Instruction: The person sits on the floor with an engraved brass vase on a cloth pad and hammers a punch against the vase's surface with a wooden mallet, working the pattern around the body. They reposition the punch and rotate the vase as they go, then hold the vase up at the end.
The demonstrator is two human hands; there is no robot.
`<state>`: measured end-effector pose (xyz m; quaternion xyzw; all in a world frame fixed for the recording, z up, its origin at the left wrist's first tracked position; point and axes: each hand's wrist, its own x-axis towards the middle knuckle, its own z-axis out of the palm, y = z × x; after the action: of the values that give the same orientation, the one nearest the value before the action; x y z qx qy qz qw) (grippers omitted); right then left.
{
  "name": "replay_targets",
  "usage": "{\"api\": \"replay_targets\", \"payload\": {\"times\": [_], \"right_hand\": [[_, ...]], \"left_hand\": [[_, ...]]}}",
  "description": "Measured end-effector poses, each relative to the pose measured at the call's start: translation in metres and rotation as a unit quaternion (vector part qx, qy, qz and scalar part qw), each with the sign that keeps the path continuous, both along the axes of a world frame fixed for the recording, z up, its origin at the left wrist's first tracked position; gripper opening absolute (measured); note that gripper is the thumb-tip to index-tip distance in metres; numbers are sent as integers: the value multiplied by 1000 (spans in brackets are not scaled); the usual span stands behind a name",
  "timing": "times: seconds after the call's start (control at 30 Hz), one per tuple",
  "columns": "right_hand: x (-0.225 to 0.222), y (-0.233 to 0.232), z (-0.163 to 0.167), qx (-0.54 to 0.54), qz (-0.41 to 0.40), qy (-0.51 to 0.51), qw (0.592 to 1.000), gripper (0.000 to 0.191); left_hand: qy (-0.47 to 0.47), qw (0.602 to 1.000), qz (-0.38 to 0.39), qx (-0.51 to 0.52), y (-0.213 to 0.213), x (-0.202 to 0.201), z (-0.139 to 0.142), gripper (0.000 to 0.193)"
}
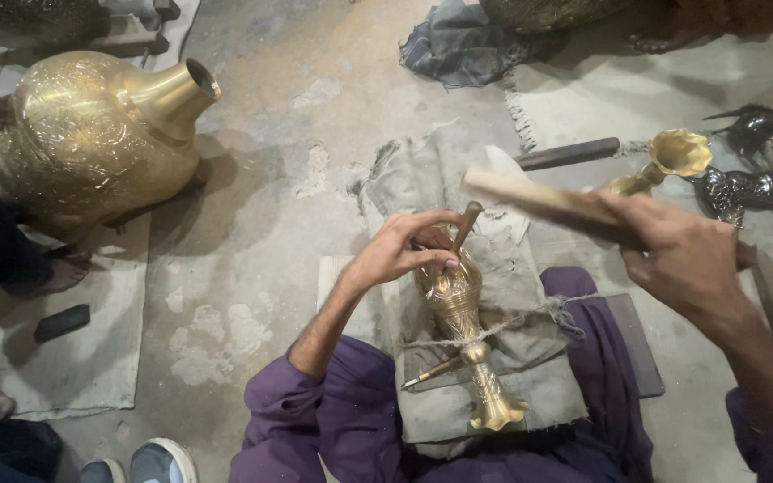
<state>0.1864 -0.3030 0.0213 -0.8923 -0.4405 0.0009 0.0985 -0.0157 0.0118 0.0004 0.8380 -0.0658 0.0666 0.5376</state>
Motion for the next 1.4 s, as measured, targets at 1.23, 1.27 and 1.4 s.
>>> {"api": "replay_targets", "payload": {"times": [1.23, 1.27, 1.4], "right_hand": [[-7, -1, 20, 142, 41, 30, 989, 68], [-7, 0, 16, 234, 41, 74, 969, 69], [-2, -1, 8, 54, 46, -16, 997, 68]], "left_hand": [[22, 1000, -5, -10, 2, 1, 2, 53], [24, 1000, 4, -8, 2, 0, 1, 52], [-7, 1000, -1, -6, 4, 1, -2, 53]]}}
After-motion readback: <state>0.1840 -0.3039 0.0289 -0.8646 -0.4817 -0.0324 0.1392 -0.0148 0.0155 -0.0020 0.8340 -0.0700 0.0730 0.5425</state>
